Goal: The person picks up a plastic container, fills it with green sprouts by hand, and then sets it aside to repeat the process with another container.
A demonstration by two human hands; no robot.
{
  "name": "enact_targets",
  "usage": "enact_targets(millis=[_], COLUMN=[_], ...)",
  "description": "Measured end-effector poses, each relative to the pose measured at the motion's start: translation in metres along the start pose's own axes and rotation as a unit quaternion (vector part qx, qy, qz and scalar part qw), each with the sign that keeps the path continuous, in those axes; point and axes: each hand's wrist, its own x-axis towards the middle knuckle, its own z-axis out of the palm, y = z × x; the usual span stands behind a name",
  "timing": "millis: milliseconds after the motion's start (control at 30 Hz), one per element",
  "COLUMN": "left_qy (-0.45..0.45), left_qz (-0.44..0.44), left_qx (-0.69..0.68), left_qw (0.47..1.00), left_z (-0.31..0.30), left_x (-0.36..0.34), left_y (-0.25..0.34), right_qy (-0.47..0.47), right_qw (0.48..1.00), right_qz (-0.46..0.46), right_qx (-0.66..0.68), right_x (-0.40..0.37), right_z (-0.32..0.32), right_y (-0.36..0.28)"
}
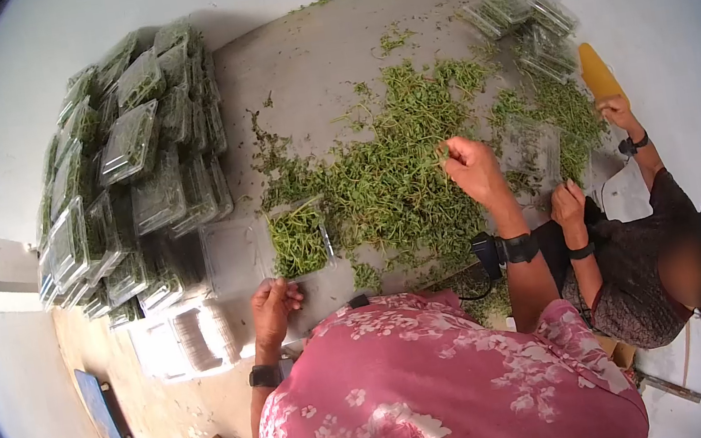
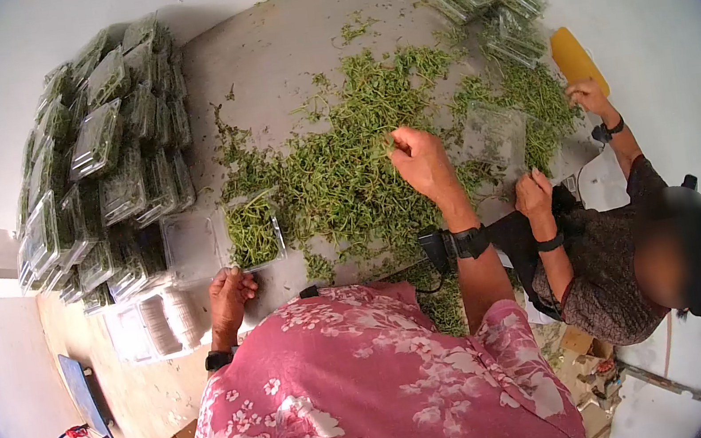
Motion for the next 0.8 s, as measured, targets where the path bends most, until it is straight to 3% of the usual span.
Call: enact_targets(millis=[200,333,500,633,800], left_qy=[0.008,0.003,-0.018,-0.035,-0.049], left_qz=[-0.001,-0.002,0.009,0.007,0.000], left_qx=[-0.005,-0.016,-0.021,-0.031,-0.035], left_qw=[1.000,1.000,1.000,0.999,0.998], left_z=[0.002,0.000,-0.003,-0.009,-0.010], left_x=[-0.002,-0.001,0.002,0.005,0.005], left_y=[0.003,0.001,-0.003,-0.006,-0.003], right_qy=[-0.107,-0.114,-0.135,-0.053,-0.042], right_qw=[0.987,0.982,0.951,0.954,0.990], right_qz=[0.008,-0.036,0.034,-0.079,-0.023], right_qx=[-0.121,-0.148,-0.275,-0.284,-0.134], right_x=[-0.009,-0.019,-0.019,-0.026,-0.025], right_z=[0.003,0.020,0.042,0.048,0.027], right_y=[-0.002,-0.010,-0.001,0.016,-0.022])
